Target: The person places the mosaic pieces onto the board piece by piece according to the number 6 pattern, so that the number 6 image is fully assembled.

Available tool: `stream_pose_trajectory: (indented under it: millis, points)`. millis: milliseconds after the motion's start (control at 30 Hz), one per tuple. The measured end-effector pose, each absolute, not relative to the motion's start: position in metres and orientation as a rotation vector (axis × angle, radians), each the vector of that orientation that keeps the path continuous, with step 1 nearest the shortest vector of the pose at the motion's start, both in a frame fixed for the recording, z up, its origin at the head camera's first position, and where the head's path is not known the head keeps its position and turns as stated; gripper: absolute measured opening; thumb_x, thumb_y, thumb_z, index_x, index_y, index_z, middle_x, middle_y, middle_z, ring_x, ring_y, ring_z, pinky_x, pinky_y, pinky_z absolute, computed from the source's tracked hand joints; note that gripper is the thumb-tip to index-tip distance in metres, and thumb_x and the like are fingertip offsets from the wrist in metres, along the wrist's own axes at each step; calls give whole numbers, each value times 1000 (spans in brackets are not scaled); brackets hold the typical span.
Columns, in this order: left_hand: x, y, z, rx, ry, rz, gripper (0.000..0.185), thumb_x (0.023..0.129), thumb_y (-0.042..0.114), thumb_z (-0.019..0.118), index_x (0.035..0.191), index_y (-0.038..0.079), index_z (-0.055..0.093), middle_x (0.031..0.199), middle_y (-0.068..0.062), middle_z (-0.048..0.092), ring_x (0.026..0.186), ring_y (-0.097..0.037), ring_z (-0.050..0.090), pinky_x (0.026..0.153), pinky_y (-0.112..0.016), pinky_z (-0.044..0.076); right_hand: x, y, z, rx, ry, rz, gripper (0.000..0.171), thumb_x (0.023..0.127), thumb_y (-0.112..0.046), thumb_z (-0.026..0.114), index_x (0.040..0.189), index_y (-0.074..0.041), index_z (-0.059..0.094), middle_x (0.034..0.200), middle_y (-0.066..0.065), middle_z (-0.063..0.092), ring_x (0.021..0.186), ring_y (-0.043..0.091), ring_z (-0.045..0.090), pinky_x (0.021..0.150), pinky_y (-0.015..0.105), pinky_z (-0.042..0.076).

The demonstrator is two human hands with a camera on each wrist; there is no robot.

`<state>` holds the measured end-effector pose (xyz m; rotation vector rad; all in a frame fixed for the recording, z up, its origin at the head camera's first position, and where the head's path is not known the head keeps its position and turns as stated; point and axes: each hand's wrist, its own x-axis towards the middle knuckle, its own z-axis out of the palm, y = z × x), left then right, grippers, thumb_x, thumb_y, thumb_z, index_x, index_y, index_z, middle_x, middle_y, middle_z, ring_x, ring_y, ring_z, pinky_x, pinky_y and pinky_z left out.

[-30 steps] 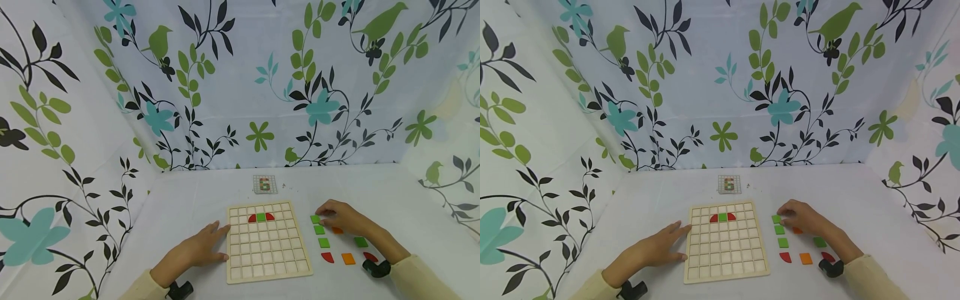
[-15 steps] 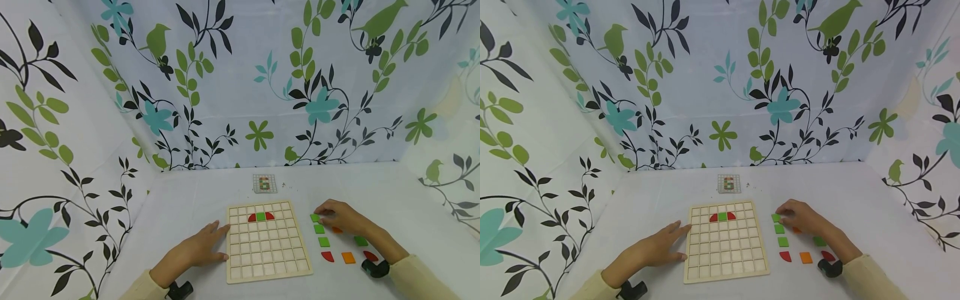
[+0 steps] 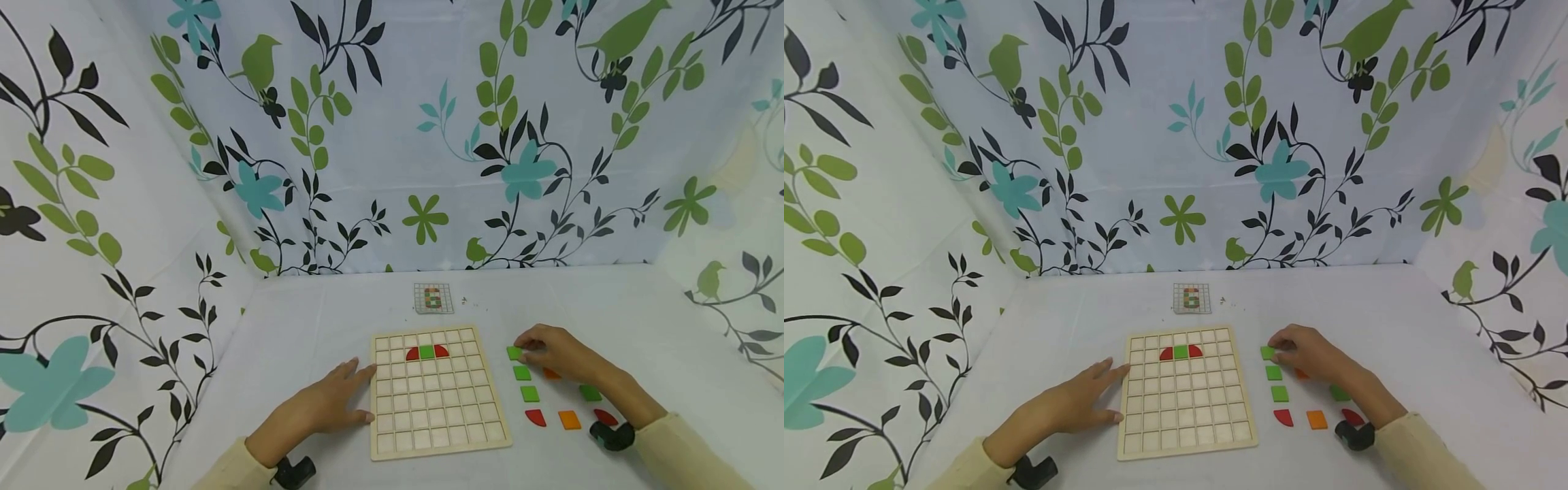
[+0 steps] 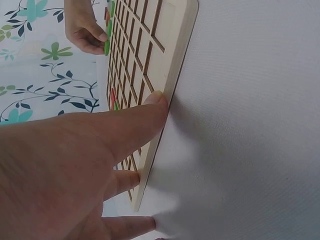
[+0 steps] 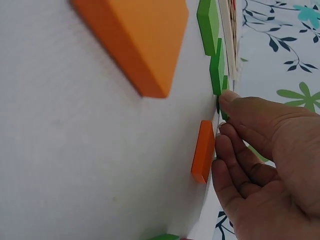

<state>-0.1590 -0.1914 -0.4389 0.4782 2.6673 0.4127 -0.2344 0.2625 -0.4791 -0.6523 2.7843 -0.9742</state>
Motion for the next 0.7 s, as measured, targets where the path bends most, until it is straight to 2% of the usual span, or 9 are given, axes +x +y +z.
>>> stream_pose_trajectory:
  millis: [233,700]
  points:
    - [-159,-192,-438,498,2681,397,83,87,51,74,156,21,38,159,-19,29,142,-40,32,102,-61,40,-235,256,-471,-611,2773,-975,26,95,-26,72,118,-14,70,115,-3,64,108,20,57,96,45,50]
    - [-160,-193,-442,495,2690,384,85,86,54,74,156,22,38,158,-19,29,141,-40,33,100,-61,42,-235,215,-458,-712,2758,-1027,25,94,-24,74,118,-16,70,113,-7,63,110,19,58,93,41,51]
